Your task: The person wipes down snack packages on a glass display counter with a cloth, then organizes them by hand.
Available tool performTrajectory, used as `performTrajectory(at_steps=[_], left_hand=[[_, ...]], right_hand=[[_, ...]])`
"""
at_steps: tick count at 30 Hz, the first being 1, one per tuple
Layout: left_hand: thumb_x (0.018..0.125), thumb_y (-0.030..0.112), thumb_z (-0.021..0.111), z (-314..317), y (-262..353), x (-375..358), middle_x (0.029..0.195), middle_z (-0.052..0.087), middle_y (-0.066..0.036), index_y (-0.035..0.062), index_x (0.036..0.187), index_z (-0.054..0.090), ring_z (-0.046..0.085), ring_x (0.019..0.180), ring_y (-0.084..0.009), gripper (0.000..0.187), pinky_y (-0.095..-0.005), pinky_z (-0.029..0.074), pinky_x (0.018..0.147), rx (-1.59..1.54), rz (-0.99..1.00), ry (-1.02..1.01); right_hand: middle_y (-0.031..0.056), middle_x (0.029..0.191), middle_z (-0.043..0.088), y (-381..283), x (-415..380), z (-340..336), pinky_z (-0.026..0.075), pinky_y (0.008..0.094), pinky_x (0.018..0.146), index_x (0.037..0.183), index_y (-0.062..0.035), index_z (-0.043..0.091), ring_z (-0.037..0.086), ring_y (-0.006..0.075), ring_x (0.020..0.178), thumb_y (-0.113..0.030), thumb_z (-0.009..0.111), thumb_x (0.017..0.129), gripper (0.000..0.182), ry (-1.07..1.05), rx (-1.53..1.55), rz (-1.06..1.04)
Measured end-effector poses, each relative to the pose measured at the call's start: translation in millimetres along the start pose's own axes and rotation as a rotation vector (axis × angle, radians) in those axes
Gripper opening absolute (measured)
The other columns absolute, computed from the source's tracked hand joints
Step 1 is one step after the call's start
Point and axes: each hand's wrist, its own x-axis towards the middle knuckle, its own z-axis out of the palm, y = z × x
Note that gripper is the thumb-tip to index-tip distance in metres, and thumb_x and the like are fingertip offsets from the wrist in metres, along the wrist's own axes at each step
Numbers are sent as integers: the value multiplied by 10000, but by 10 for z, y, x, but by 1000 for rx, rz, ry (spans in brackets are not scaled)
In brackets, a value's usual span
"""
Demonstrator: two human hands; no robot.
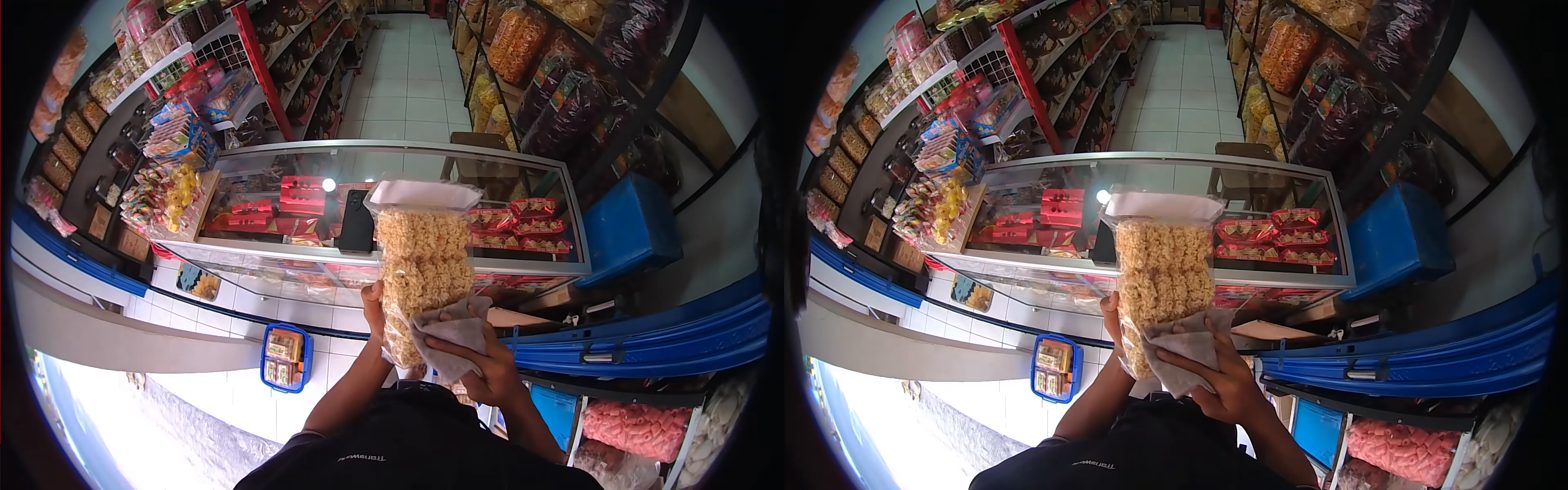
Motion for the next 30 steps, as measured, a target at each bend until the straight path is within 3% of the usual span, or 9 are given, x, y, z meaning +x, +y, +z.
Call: performTrajectory(at_steps=[3, 7, 9, 12, 15, 17, 20, 24, 30], left_hand=[[939, 647, 633, -84, -1, 36, 1563, 522, -242, 74, 1609, 418, 575, 1356, -469, 907, -647, 513, 1112, -182, 29, -76], [957, 656, 604, 265, 34, -30, 1551, 545, -216, 90, 1599, 444, 590, 1354, -442, 871, -647, 498, 1124, 55, 68, -98], [929, 517, 708, 252, 64, -91, 1551, 529, -209, 99, 1651, 324, 587, 1369, -412, 918, -616, 509, 1127, 301, 115, -61], [881, 193, 824, 334, 4, -116, 1628, 425, -175, 81, 1704, 135, 523, 1446, -360, 1079, -531, 468, 1199, 684, 263, -36], [900, 206, 824, 626, -179, -182, 1696, 280, -152, 71, 1702, 151, 336, 1564, -324, 1055, -476, 347, 1268, 1113, 508, -129], [894, 194, 832, 497, -185, -242, 1700, 260, -154, 74, 1700, 159, 320, 1567, -321, 1057, -490, 333, 1269, 1108, 508, -88], [895, 196, 837, 407, -168, -449, 1688, 263, -160, 83, 1699, 162, 324, 1559, -324, 1056, -515, 332, 1261, 1256, 494, 27], [904, 246, 843, 598, -4, -635, 1629, 353, -150, 104, 1697, 184, 363, 1534, -317, 1040, -537, 363, 1220, 1183, 390, 178], [753, 339, 975, 419, 371, -496, 1551, 500, -145, 22, 1651, 249, 526, 1387, -273, 1197, -397, 500, 1084, 795, 29, 21]], right_hand=[[178, 1394, 697, -17, -213, -18, 326, 588, 1263, 1337, -107, 760, 635, 365, 1339, -157, 598, 893, 475, 12, 62, -39], [181, 1300, 730, -16, -383, -76, 457, 470, 1150, 1263, -11, 748, 686, 319, 1215, -153, 538, 999, 366, 128, 229, 12], [168, 1269, 731, 2, -456, 79, 472, 423, 1098, 1282, 30, 703, 680, 285, 1184, -229, 494, 1084, 387, 462, 509, 365], [158, 1284, 707, 6, -392, 105, 452, 396, 1098, 1361, 64, 622, 640, 262, 1223, -340, 413, 1162, 497, 493, 491, 553], [177, 1493, 562, 65, -273, 200, 356, 405, 1204, 1547, 61, 427, 523, 274, 1397, -431, 668, 1052, 738, 393, 573, 427], [174, 1569, 490, 57, -36, 265, 306, 411, 1249, 1611, 45, 333, 466, 267, 1464, -438, 842, 933, 976, 390, 595, 127], [160, 1619, 437, 232, -35, 199, 306, 421, 1263, 1645, 30, 261, 435, 253, 1499, -325, 984, 761, 1197, 294, 335, 141], [143, 1542, 527, 773, -520, 241, 397, 417, 1203, 1608, 17, 341, 507, 240, 1432, -145, 932, 730, 1071, 219, 777, 456], [107, 1486, 587, 1215, -1038, 412, 429, 439, 1177, 1525, -13, 458, 546, 242, 1388, -236, 1042, 584, 1130, 261, 700, 415]])
